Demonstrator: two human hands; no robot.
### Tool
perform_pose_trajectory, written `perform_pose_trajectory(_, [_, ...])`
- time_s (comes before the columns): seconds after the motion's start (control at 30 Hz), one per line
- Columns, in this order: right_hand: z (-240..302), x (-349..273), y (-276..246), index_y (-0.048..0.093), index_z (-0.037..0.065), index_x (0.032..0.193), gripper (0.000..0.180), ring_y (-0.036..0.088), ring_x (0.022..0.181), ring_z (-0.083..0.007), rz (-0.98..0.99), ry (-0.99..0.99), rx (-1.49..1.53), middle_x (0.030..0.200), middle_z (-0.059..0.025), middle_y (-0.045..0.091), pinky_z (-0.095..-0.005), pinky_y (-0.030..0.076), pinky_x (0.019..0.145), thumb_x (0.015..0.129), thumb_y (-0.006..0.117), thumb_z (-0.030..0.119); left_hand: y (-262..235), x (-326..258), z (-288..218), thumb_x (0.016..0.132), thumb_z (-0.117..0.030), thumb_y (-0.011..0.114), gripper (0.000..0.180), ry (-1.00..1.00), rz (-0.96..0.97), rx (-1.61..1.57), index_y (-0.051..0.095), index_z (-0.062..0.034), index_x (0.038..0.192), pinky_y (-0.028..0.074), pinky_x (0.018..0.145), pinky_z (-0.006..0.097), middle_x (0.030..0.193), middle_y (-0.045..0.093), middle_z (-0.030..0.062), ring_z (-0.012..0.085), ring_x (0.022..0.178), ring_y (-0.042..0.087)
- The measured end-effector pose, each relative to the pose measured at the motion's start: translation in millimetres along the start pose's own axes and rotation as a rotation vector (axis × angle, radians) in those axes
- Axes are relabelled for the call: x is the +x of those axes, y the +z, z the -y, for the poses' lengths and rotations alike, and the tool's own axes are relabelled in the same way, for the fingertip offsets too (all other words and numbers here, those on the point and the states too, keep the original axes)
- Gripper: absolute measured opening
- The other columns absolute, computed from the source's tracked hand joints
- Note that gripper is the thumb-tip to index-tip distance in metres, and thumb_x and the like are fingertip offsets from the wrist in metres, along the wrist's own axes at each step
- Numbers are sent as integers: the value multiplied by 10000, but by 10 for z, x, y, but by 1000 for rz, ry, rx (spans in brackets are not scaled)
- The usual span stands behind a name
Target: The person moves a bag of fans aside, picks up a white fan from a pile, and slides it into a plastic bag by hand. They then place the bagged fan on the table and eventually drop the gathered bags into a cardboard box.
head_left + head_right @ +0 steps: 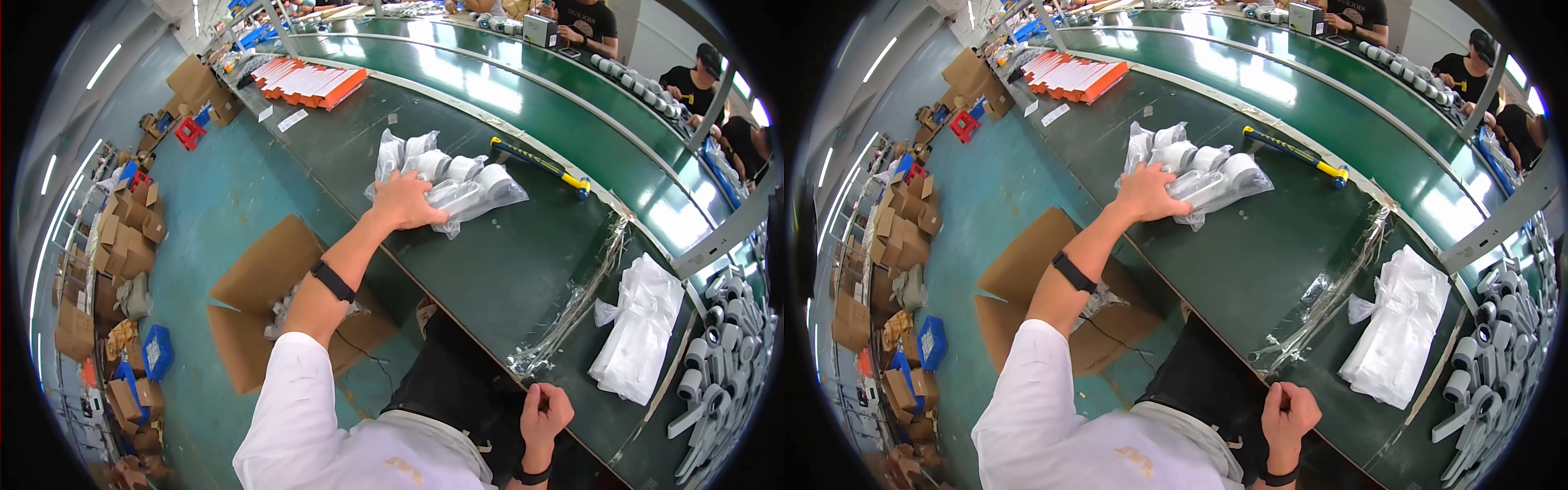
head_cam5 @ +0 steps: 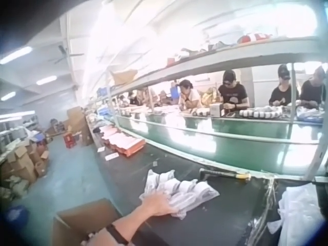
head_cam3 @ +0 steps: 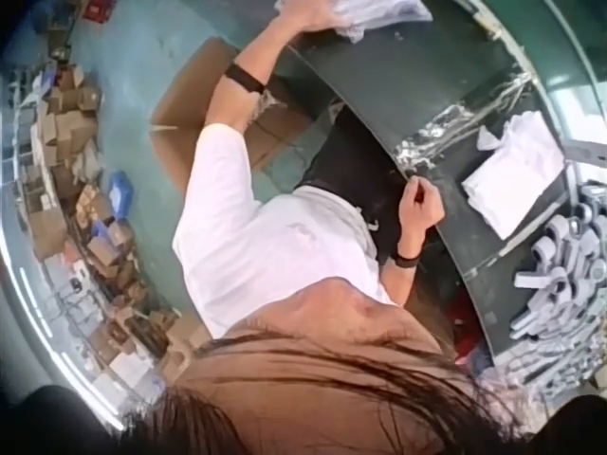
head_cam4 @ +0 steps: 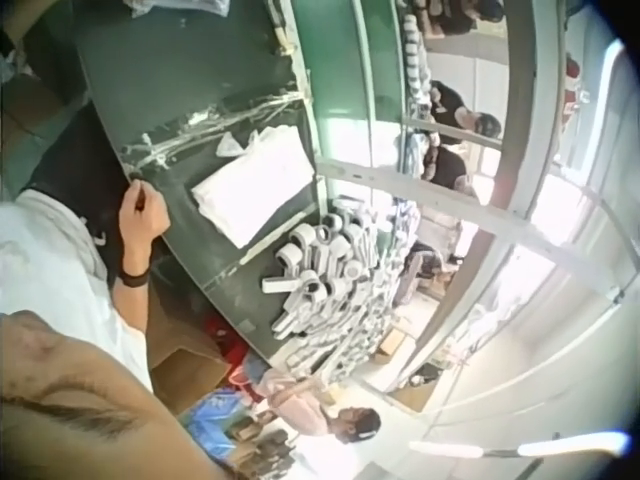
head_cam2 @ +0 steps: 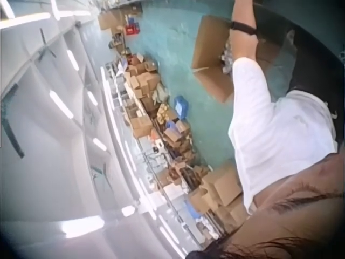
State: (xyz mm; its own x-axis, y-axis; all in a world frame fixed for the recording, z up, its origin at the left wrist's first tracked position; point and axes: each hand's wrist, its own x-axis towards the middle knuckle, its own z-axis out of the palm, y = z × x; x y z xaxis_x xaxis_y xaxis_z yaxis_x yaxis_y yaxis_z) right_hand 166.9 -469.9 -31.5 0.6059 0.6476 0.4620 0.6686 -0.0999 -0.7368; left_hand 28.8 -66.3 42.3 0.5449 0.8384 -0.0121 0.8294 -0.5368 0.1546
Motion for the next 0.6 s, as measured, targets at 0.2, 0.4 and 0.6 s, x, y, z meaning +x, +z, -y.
perform_pose_trajectory(0.2, [9, 0, 4, 616, 10, 782, 105, 482, 499, -134, 7, 14, -13, 604, -49, 535, -259, 366, 478, 846, 692, 47, -145, -4, 75, 576, -642, 666, 789, -4, 15, -104, 695, -124, 1170, 370, 1005, 571, 1334, 518, 150, 355, 1254, 454])
perform_pose_trajectory(0.4, [22, 25, 13, 617, 39, 785, 98, 473, 473, -169, -12, -54, -56, 600, -47, 520, -291, 344, 452, 809, 712, 28, -151, -25, 112, 568, -640, 714, 830, -9, -39, -188, 684, -56, 1157, 385, 1014, 524, 1383, 498, 218, 368, 1219, 509])
perform_pose_trajectory(0.6, [24, 9, -7, 611, 16, 782, 98, 471, 516, -151, 17, -18, -55, 615, -51, 521, -280, 352, 485, 840, 688, 38, -198, -52, 148, 557, -646, 728, 884, -23, -18, -276, 672, -6, 1164, 406, 1001, 495, 1400, 467, 269, 391, 1231, 512])
